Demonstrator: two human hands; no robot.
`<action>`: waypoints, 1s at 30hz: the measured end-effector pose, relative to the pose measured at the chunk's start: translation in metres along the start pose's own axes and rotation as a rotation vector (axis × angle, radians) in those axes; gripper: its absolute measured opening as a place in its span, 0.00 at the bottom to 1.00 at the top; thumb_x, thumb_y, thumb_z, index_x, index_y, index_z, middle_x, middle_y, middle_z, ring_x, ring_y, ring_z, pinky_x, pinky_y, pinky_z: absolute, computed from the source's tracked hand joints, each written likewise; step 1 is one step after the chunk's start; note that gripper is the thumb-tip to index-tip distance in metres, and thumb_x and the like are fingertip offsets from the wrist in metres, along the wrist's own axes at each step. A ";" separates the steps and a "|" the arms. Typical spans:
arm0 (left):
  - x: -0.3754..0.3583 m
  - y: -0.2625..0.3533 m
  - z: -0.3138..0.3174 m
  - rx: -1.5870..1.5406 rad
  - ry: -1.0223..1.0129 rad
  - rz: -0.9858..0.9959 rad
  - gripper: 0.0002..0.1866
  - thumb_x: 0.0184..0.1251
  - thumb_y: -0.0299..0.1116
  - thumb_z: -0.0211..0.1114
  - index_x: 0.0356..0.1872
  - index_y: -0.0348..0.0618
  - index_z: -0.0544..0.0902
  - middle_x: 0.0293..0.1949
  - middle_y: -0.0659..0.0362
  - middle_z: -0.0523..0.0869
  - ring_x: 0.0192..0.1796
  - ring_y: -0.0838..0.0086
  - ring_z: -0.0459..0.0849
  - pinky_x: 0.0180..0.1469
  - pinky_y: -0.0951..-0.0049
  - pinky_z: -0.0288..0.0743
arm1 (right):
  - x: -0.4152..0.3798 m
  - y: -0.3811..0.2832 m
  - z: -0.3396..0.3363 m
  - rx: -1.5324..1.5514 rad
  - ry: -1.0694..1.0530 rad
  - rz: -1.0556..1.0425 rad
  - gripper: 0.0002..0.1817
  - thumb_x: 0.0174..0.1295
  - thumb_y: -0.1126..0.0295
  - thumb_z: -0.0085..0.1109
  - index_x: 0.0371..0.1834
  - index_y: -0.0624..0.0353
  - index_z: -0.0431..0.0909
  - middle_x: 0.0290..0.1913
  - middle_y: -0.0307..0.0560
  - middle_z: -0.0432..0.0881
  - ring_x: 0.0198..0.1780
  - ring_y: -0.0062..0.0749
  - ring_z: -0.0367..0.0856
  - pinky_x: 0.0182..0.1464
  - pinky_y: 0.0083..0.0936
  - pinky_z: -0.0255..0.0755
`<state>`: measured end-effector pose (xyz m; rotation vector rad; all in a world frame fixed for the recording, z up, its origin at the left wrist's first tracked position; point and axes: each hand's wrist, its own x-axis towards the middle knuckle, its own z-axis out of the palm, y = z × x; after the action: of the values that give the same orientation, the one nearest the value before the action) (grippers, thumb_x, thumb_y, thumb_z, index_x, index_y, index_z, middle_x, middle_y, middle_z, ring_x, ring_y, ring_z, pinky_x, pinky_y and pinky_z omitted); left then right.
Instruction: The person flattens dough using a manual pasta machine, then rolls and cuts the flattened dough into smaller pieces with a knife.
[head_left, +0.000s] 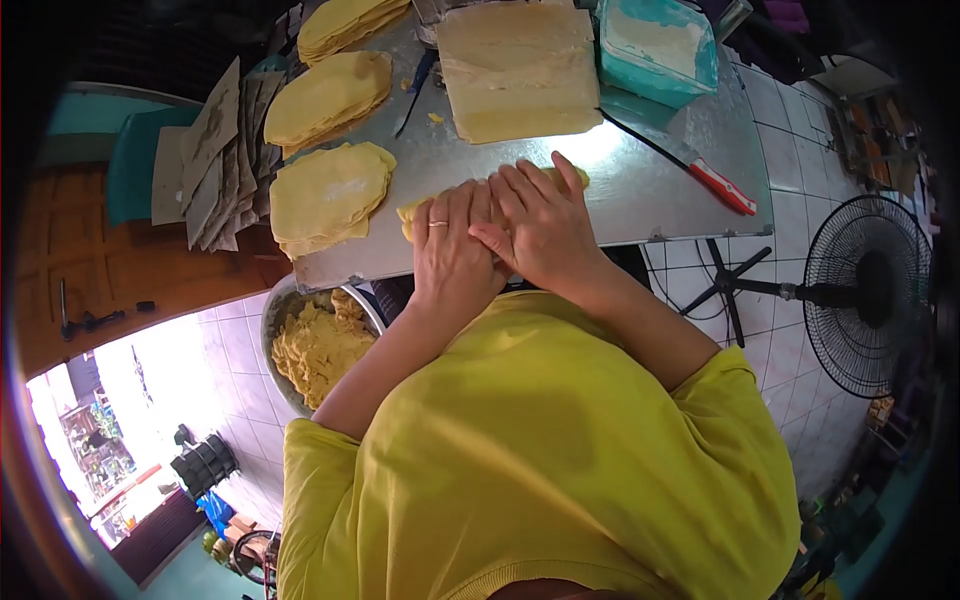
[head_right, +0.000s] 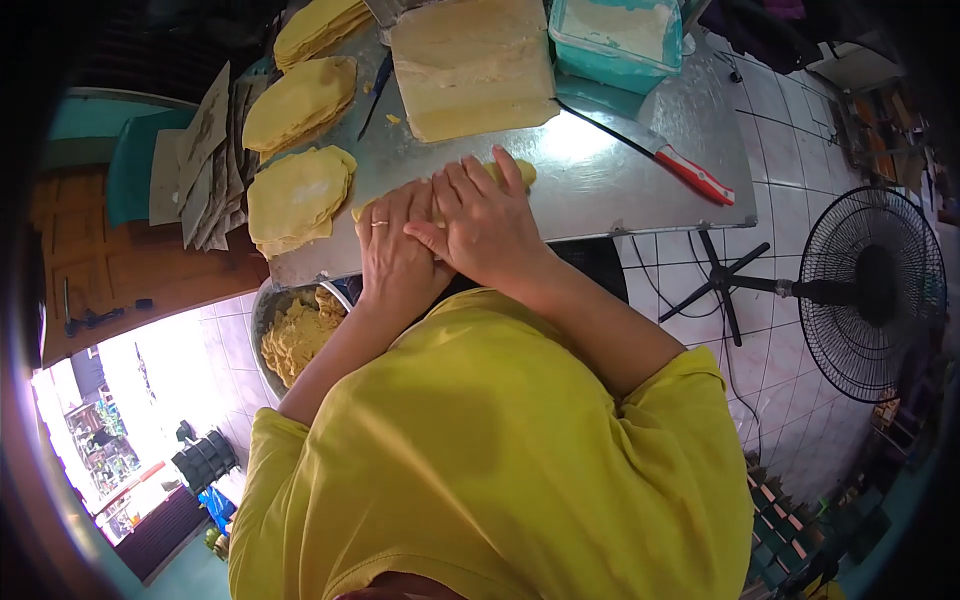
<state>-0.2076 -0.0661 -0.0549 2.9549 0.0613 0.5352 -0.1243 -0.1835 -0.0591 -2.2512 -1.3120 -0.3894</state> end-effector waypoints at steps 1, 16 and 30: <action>0.001 0.000 0.000 -0.023 -0.009 -0.027 0.33 0.48 0.40 0.66 0.58 0.39 0.71 0.54 0.50 0.72 0.58 0.57 0.69 0.63 0.55 0.58 | 0.001 -0.003 -0.004 0.064 -0.008 0.012 0.23 0.63 0.51 0.53 0.42 0.64 0.79 0.47 0.51 0.81 0.53 0.41 0.76 0.60 0.45 0.57; 0.073 -0.044 0.029 0.106 -0.068 -0.126 0.32 0.57 0.50 0.60 0.55 0.35 0.73 0.57 0.44 0.73 0.60 0.54 0.71 0.61 0.58 0.63 | 0.078 0.039 0.064 0.122 0.022 0.152 0.24 0.67 0.52 0.45 0.21 0.54 0.82 0.19 0.50 0.81 0.24 0.45 0.81 0.34 0.42 0.73; -0.007 -0.006 -0.006 0.112 -0.062 0.031 0.36 0.48 0.41 0.67 0.61 0.36 0.70 0.63 0.47 0.70 0.65 0.56 0.67 0.64 0.56 0.60 | -0.018 0.006 0.004 0.008 0.035 -0.072 0.26 0.62 0.54 0.55 0.55 0.63 0.74 0.61 0.55 0.72 0.65 0.44 0.66 0.64 0.48 0.54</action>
<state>-0.2163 -0.0596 -0.0526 3.0844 0.0408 0.4579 -0.1280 -0.1970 -0.0728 -2.1850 -1.3767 -0.4466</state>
